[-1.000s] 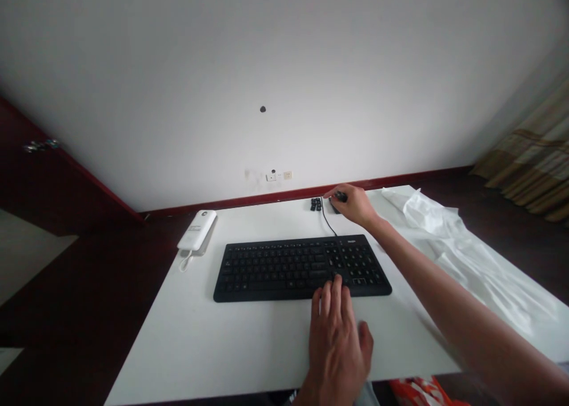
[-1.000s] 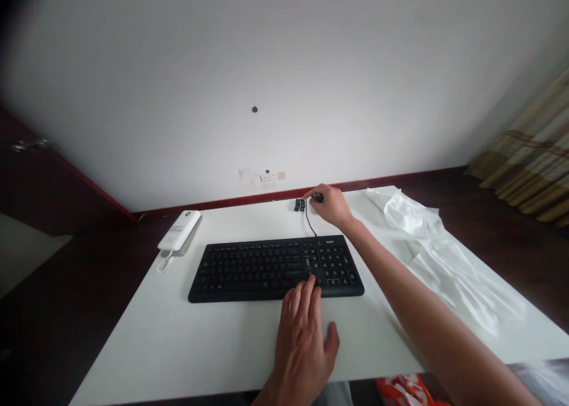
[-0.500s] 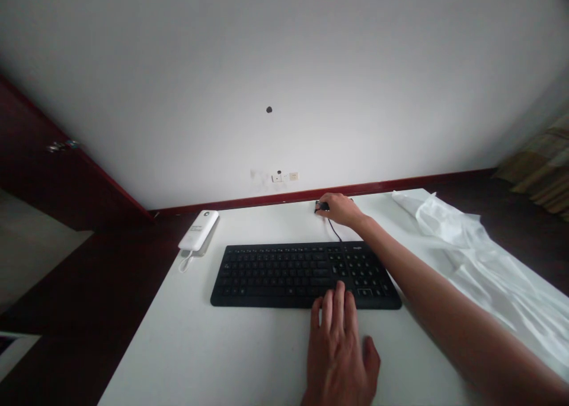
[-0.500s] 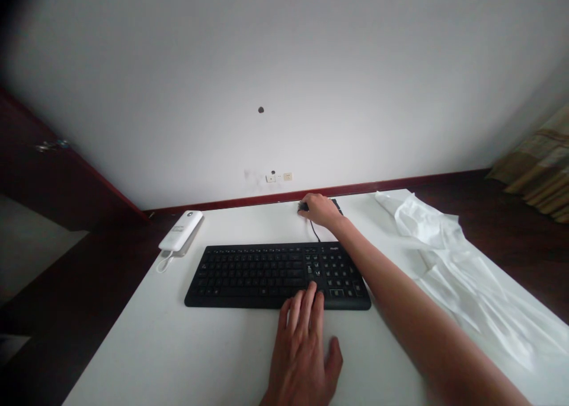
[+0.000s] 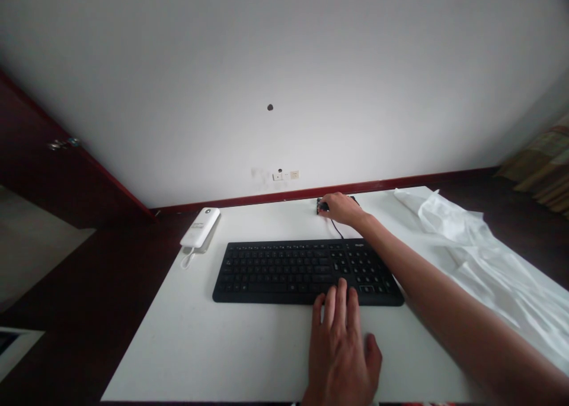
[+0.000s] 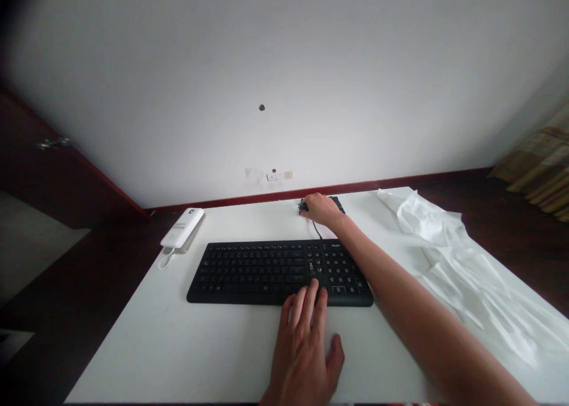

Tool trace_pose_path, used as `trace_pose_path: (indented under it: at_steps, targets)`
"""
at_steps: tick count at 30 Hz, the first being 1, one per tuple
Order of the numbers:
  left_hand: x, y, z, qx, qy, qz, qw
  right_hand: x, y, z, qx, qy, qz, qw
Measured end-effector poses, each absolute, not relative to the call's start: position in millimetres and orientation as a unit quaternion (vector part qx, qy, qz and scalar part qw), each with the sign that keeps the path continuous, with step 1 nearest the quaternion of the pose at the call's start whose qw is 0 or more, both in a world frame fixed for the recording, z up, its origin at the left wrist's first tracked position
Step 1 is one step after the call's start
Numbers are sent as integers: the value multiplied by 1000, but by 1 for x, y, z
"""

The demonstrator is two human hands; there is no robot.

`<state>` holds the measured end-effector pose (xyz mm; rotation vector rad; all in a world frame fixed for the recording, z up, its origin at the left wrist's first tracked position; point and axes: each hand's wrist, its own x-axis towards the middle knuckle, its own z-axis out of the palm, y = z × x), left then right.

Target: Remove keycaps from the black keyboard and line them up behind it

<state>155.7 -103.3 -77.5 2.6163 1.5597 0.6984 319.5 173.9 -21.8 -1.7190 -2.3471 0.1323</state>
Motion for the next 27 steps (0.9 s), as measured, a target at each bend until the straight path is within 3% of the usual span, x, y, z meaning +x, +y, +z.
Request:
trace_pose_path:
  at_steps: [5, 14, 22, 25, 27]
  targets:
    - [156, -104, -79, 830, 504, 237, 10, 317, 173, -21, -580, -809, 39, 86]
    - [156, -104, -74, 831, 503, 236, 24, 316, 171, -20, -525, -835, 47, 161]
    - [154, -101, -68, 828, 504, 241, 49, 308, 168, -29, -520, -846, 27, 111]
    - [148, -98, -44, 823, 487, 268, 119, 308, 170, -30, -520, -846, 31, 114]
    - [142, -98, -17, 811, 435, 325, 218, 308, 171, -31, -522, -843, 38, 122]
